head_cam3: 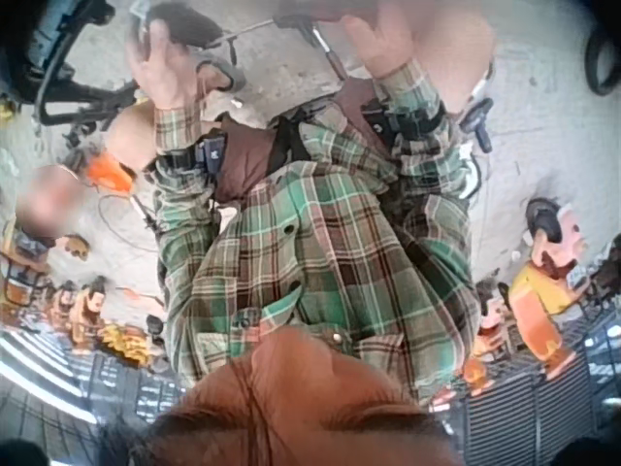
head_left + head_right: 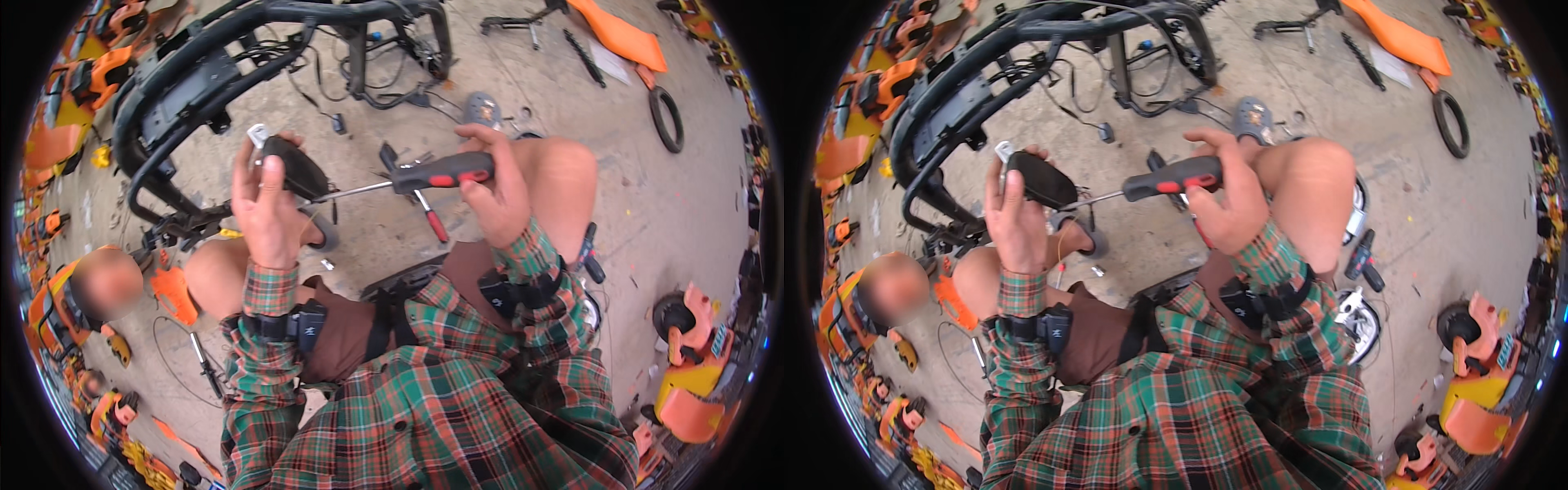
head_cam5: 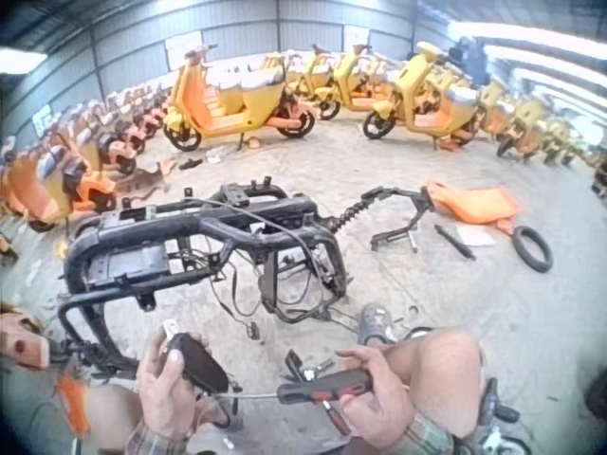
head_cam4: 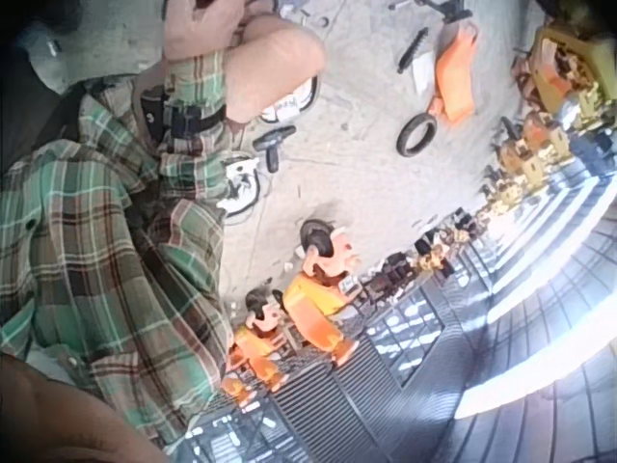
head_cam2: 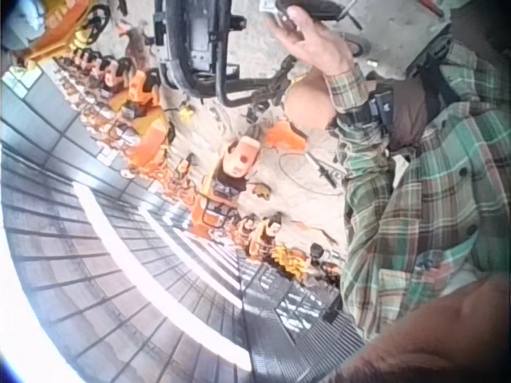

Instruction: The person holds a black plastic panel and uses a screwdriver to tighten a screw on it while sitting on the floor in a warehouse full of scooters.

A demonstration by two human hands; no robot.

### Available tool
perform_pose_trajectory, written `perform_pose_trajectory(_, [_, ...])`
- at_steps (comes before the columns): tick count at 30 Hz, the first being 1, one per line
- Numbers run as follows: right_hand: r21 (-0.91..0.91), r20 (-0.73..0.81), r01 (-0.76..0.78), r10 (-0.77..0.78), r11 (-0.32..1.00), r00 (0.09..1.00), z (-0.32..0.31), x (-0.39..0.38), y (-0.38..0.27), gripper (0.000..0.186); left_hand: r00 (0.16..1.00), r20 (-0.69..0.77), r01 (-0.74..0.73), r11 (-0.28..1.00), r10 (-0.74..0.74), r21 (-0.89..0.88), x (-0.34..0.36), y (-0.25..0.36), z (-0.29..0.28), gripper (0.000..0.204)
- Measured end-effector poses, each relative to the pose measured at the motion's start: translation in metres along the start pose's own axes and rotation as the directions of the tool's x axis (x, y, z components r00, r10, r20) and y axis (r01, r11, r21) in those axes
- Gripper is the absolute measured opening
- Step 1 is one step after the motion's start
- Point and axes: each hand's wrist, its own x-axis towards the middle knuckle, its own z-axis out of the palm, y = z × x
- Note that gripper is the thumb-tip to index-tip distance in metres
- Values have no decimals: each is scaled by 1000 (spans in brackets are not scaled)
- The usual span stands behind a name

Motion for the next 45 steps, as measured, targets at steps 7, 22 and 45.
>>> perform_pose_trajectory(7, [4, -63, -64, 64, 998, 996, -9, -1, -4, 43, 998, 50, 33, 997, -36, 67, 2, -1, 11, 49])
perform_pose_trajectory(22, [-66, -22, -306, 306, 950, 952, 0, 3, -16, 49, 1000, 8, -8, 999, 8, 39, 3, 6, 1, 48])
perform_pose_trajectory(45, [-90, -27, -42, 39, 995, 999, -1, 0, -8, 44, 999, -2, 39, 998, -39, 52, 1, 7, 4, 50])
